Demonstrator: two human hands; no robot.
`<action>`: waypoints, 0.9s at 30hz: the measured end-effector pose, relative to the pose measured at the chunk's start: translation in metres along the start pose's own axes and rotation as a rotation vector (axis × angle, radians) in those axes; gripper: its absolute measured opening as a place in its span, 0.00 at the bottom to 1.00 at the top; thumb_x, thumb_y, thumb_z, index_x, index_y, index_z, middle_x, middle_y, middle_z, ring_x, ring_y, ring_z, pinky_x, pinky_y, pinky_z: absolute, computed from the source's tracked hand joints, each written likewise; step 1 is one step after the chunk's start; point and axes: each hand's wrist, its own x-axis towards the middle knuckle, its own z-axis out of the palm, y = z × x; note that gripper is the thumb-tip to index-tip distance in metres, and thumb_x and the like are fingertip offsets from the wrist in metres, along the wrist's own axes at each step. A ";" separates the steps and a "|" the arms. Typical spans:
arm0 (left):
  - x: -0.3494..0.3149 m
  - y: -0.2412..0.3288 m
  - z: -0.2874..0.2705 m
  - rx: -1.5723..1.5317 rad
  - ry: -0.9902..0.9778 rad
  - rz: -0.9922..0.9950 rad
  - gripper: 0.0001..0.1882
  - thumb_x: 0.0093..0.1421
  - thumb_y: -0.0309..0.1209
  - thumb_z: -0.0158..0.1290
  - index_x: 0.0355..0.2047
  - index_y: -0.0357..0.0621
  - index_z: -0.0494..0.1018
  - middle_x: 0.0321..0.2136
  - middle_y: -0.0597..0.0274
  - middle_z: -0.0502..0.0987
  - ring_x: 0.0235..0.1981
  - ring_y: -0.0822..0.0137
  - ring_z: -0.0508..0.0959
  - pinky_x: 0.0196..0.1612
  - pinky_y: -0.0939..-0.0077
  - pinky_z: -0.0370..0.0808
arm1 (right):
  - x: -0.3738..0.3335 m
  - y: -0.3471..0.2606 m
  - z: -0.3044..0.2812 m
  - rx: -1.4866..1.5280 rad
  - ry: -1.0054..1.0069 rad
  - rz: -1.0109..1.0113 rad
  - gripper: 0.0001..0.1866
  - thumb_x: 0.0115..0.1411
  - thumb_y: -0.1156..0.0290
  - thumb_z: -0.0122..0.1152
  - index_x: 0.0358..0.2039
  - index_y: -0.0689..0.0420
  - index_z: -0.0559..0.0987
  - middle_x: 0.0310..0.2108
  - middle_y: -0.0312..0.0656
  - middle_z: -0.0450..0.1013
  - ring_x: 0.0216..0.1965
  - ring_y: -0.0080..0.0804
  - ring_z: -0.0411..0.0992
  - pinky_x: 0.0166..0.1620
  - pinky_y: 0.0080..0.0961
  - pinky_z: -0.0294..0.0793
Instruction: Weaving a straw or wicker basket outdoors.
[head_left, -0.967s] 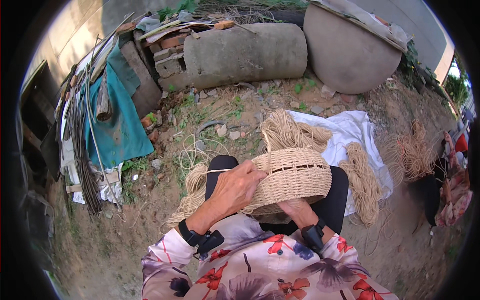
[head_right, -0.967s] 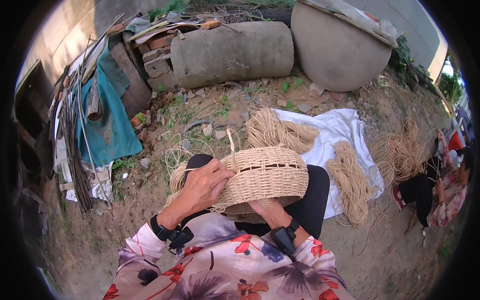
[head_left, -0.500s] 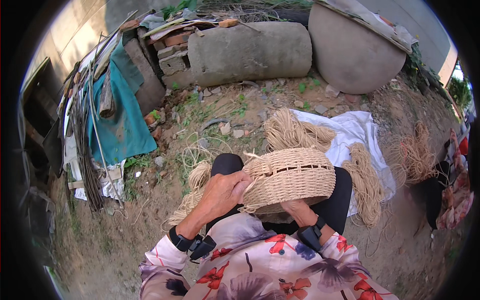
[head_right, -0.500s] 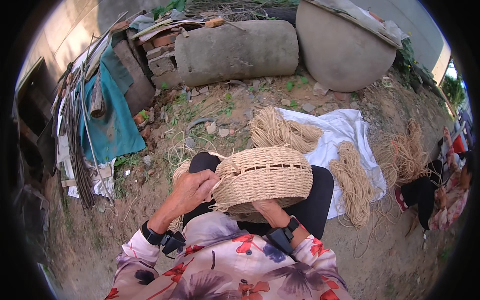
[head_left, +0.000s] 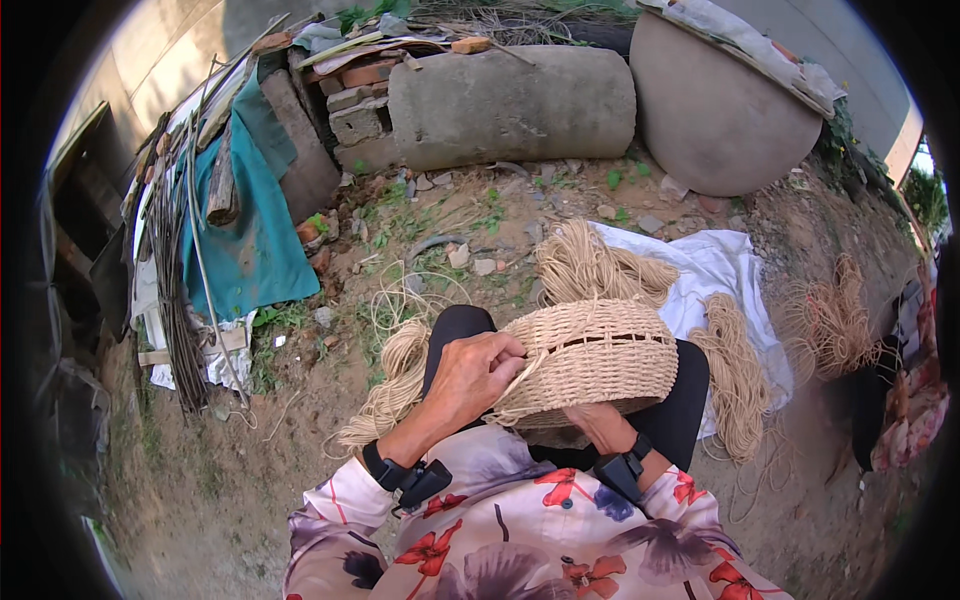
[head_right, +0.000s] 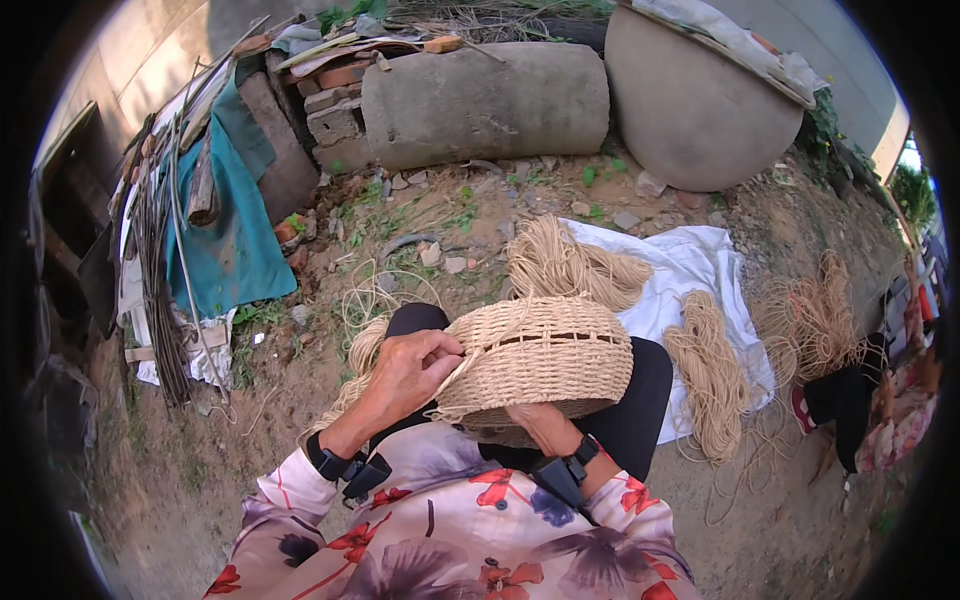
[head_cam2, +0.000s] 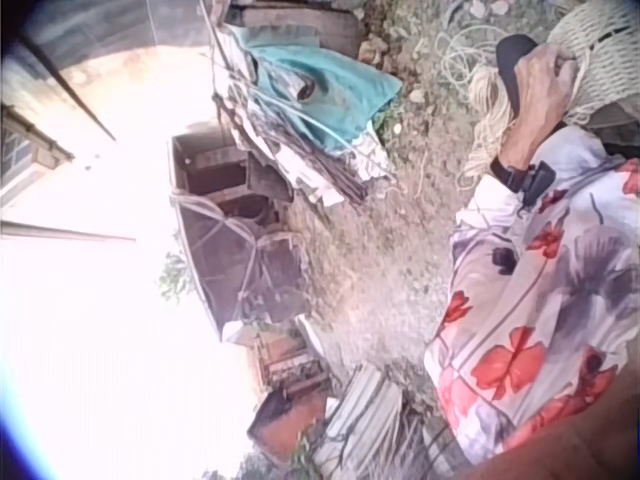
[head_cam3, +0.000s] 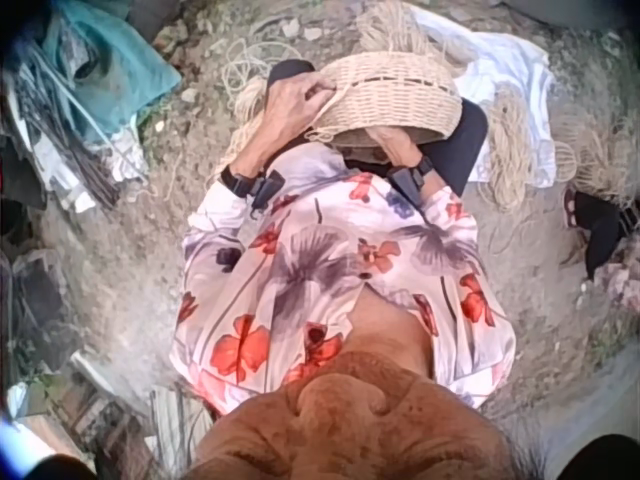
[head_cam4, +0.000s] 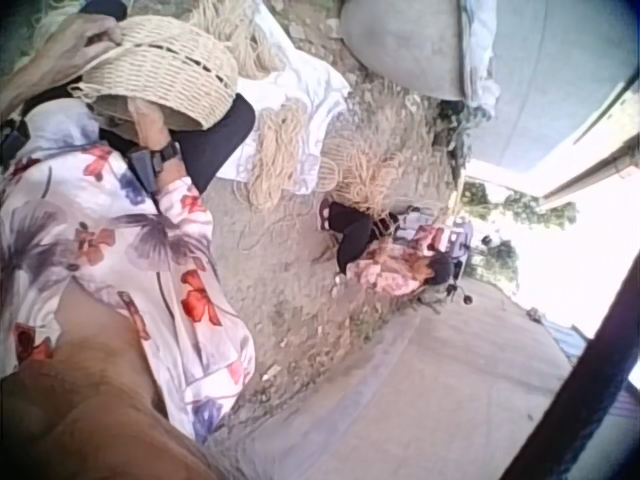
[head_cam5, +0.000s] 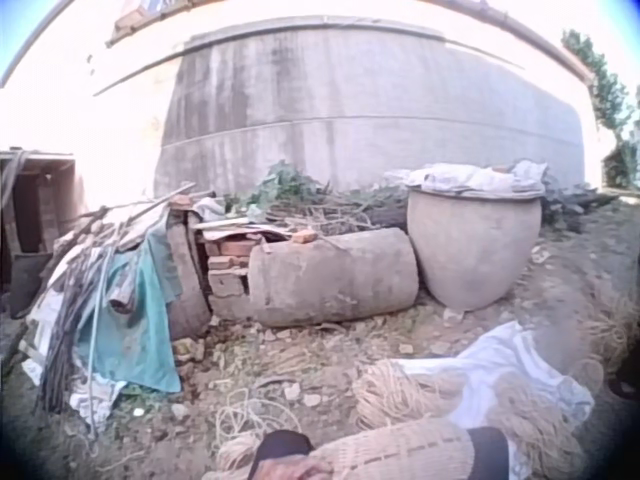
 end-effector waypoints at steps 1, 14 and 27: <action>0.001 0.002 -0.001 -0.039 -0.021 -0.045 0.09 0.57 0.33 0.58 0.34 0.40 0.81 0.31 0.52 0.81 0.31 0.54 0.81 0.35 0.66 0.76 | 0.001 0.001 0.000 -0.014 0.089 -0.033 0.22 0.69 0.68 0.47 0.61 0.60 0.65 0.60 0.39 0.65 0.61 0.28 0.62 0.66 0.23 0.60; 0.019 0.004 -0.011 0.139 -0.143 0.108 0.07 0.53 0.28 0.55 0.28 0.37 0.78 0.21 0.49 0.78 0.24 0.50 0.80 0.31 0.61 0.76 | -0.019 -0.012 -0.006 -0.097 0.207 -0.085 0.25 0.61 0.69 0.61 0.58 0.60 0.69 0.58 0.38 0.68 0.58 0.29 0.66 0.62 0.27 0.64; 0.018 -0.013 -0.028 0.433 -0.137 0.040 0.04 0.51 0.26 0.58 0.28 0.39 0.78 0.24 0.53 0.78 0.25 0.57 0.80 0.30 0.66 0.75 | -0.001 -0.004 -0.010 -0.178 0.213 -0.240 0.28 0.60 0.66 0.68 0.58 0.59 0.70 0.57 0.37 0.69 0.56 0.31 0.67 0.61 0.31 0.67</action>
